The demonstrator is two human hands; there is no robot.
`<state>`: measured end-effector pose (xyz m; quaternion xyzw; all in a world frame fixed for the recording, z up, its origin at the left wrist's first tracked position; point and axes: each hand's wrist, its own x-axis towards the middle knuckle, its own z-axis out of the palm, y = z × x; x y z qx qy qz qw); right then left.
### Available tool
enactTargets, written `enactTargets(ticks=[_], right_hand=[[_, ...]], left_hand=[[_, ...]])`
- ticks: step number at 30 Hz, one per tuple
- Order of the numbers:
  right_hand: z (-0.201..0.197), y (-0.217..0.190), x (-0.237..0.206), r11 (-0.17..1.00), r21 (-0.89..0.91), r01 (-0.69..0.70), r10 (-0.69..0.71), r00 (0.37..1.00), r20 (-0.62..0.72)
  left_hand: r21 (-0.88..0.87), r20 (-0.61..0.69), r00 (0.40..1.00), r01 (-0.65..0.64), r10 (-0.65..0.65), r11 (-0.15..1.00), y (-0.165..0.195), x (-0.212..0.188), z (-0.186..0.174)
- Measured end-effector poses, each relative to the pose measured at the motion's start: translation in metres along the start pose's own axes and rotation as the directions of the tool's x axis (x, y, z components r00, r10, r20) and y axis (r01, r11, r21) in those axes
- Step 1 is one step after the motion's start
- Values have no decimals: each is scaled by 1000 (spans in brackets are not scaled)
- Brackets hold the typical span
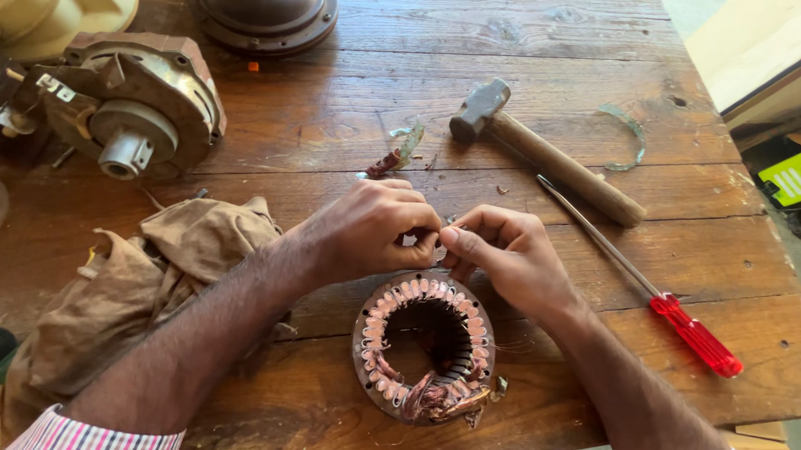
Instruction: The person strips old copper windings and insulation from an electric motor stator on a wooden workbench, pulling and tearing the material out by hand and dropping the scraps into a cardboard box on the floor. They occasionally set pieces aside and continue extracting remaining winding material.
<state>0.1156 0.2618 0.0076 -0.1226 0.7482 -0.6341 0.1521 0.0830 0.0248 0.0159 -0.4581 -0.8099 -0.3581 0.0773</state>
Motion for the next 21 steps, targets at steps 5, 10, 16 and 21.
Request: enactTargets(ticks=[5, 10, 16, 21], right_hand=[[8, -1, -1, 997, -82, 5, -10, 998, -61], [7, 0, -1, 995, -104, 9, -18, 997, -77], [3, 2, -1, 998, -54, 39, -43, 997, -61], [5, 3, -1, 991, -112, 73, -79, 996, -47]], left_hand=[[5, 42, 998, 51, -51, 999, 0, 0, -1], [63, -5, 997, -71, 72, 995, -4, -1, 6], [117, 10, 994, -112, 111, 987, -10, 0, 14], [-10, 100, 995, 26, -25, 1000, -10, 0, 8]])
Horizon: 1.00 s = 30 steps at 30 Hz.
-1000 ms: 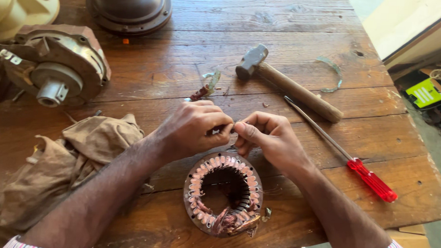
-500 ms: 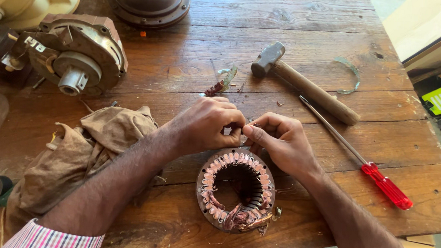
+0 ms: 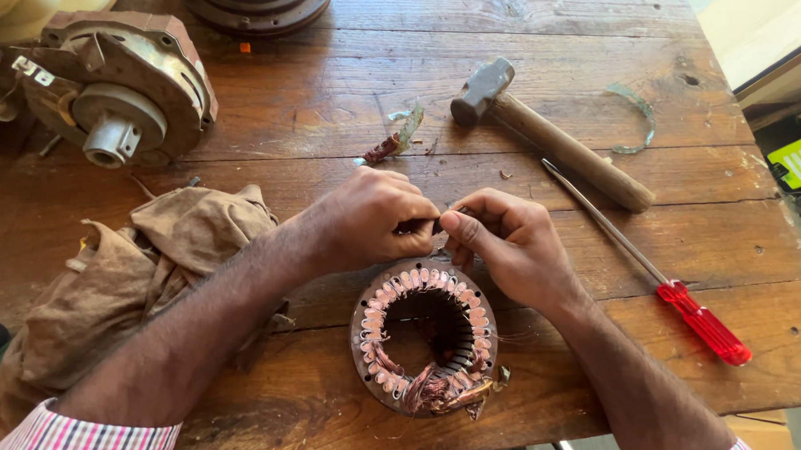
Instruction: The person strips old copper windings and insulation from an electric motor stator on a wooden workbench, pulling and tearing the material out by hand and dropping the scraps into a cardboard box on the floor. They occasionally set pieces aside and continue extracting remaining winding material.
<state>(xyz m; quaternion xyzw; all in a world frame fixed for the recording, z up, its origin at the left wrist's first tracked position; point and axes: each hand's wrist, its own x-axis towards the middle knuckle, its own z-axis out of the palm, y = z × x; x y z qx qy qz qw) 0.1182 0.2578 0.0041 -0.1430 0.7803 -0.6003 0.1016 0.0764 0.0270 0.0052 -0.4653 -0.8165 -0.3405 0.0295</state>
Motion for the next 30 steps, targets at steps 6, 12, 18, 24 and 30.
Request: enactTargets(ticks=[6, 12, 18, 24, 30], right_hand=[[2, -1, -2, 999, -15, 46, -45, 998, 47], [-1, -2, -1, 998, 8, 65, -65, 992, 106], [-1, -1, 1, 998, 28, 54, -56, 995, 80], [-2, 1, 1, 999, 14, 47, -48, 996, 69], [0, 0, 1, 999, 40, 26, -31, 994, 109]], left_hand=[[-96, -9, 997, 70, -71, 993, 3, -3, -6], [-225, 194, 933, 342, -302, 912, 4, -1, -12], [-256, 95, 981, 186, -167, 949, 7, -2, -18], [-345, 143, 980, 181, -139, 921, 0, -5, -19], [-405, 241, 955, 261, -173, 876, -3, -8, -26]])
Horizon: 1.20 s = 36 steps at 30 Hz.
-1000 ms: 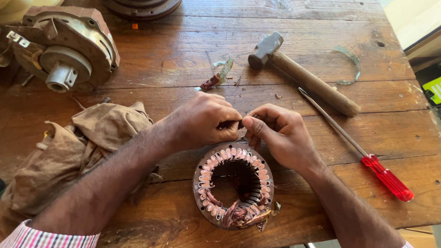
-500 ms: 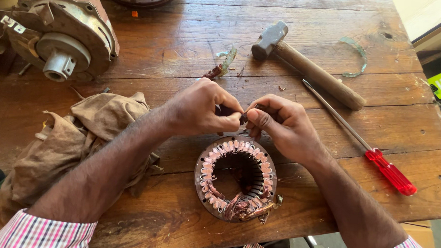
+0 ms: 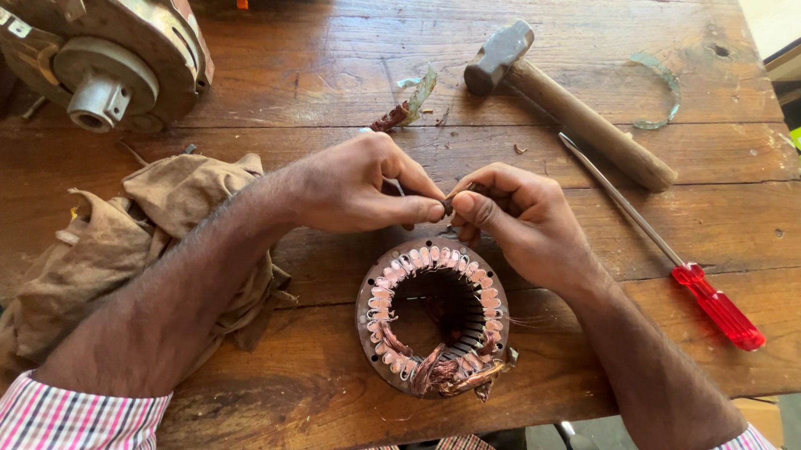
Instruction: The person strips old copper windings and insulation from an electric motor stator on a wooden workbench, pulling and tearing the material out by hand and dropping the scraps into a cardboard box on the floor. They occasionally set pieces aside and continue extracting remaining winding material.
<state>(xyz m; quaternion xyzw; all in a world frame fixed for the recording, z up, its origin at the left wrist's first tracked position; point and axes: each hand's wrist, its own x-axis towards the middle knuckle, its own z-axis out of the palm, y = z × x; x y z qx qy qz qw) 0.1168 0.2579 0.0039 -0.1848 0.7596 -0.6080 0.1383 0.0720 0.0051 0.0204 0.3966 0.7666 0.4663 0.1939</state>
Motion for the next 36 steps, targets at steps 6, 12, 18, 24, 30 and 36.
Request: enactTargets(ticks=[6, 12, 18, 24, 30, 36], right_hand=[[2, 0, 2, 999, -21, -46, 45, 998, -44], [5, 4, 2, 1000, -12, -26, 25, 996, -89], [2, 4, 1, 1000, 19, -23, 25, 992, -121], [-4, 2, 0, 998, 39, -42, 45, 994, -99], [-8, 0, 1, 995, 101, -12, 15, 999, -32], [-2, -1, 0, 994, 78, -80, 83, 996, -25]], left_hand=[[136, -74, 997, 12, -2, 991, 0, 2, 4], [230, -110, 993, -20, 46, 973, -4, 6, 7], [374, -185, 953, -155, 238, 914, -4, 8, 15], [264, -171, 970, -122, 171, 957, 2, 5, 15], [159, -149, 989, 14, 10, 987, 10, 6, 13], [300, -126, 992, 41, -3, 953, 5, 10, 17]])
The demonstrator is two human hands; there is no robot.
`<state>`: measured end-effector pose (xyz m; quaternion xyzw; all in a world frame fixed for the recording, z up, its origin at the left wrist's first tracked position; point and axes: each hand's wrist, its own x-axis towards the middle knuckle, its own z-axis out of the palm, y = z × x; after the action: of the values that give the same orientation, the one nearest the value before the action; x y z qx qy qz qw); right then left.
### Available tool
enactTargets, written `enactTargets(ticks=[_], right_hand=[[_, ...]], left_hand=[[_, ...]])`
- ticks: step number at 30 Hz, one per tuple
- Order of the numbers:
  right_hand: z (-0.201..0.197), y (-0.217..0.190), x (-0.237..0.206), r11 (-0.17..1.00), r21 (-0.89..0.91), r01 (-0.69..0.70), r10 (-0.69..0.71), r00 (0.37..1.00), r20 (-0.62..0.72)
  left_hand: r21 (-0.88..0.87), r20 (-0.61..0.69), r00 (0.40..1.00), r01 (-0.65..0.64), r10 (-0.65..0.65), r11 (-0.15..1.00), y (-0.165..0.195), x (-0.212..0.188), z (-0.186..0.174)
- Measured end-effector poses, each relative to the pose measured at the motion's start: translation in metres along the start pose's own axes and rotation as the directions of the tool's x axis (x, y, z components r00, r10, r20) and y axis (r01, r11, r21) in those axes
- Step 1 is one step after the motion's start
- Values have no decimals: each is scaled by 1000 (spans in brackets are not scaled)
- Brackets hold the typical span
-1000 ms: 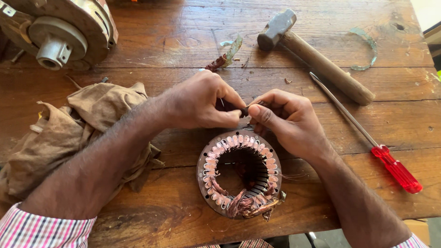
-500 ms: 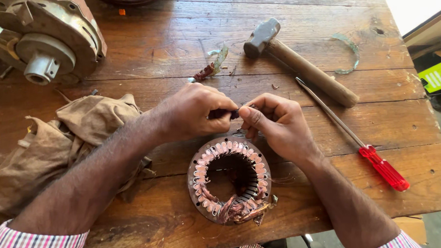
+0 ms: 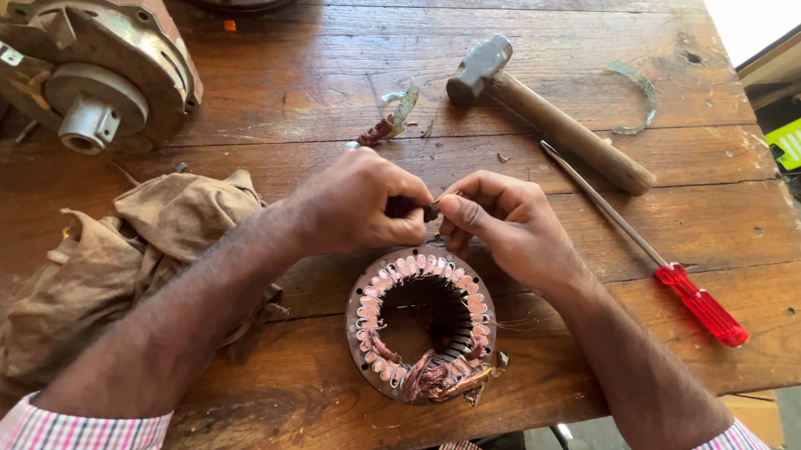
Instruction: The person strips old copper windings and insulation from an electric motor stator on a wooden workbench, pulling and tearing the material out by hand and dropping the scraps into a cardboard box on the floor. They occasionally set pieces aside and continue extracting remaining winding material.
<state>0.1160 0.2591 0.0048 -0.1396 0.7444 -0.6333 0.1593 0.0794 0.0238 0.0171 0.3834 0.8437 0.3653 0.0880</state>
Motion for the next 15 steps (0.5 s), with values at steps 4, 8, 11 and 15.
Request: enactTargets(ticks=[4, 8, 11, 15], right_hand=[[3, -1, 1, 997, -74, -34, 31, 998, -48], [3, -1, 2, 998, -47, -30, 27, 998, -61], [3, 0, 2, 996, -87, -21, 14, 997, -80], [3, -1, 1, 995, -103, -15, 8, 998, -65]], left_hand=[[97, -47, 985, -160, 165, 982, -7, 0, 4], [225, -106, 952, -257, 286, 940, -11, -1, 7], [276, -101, 938, -294, 332, 915, -13, 1, 8], [292, -72, 943, -292, 325, 911, -16, 2, 11]])
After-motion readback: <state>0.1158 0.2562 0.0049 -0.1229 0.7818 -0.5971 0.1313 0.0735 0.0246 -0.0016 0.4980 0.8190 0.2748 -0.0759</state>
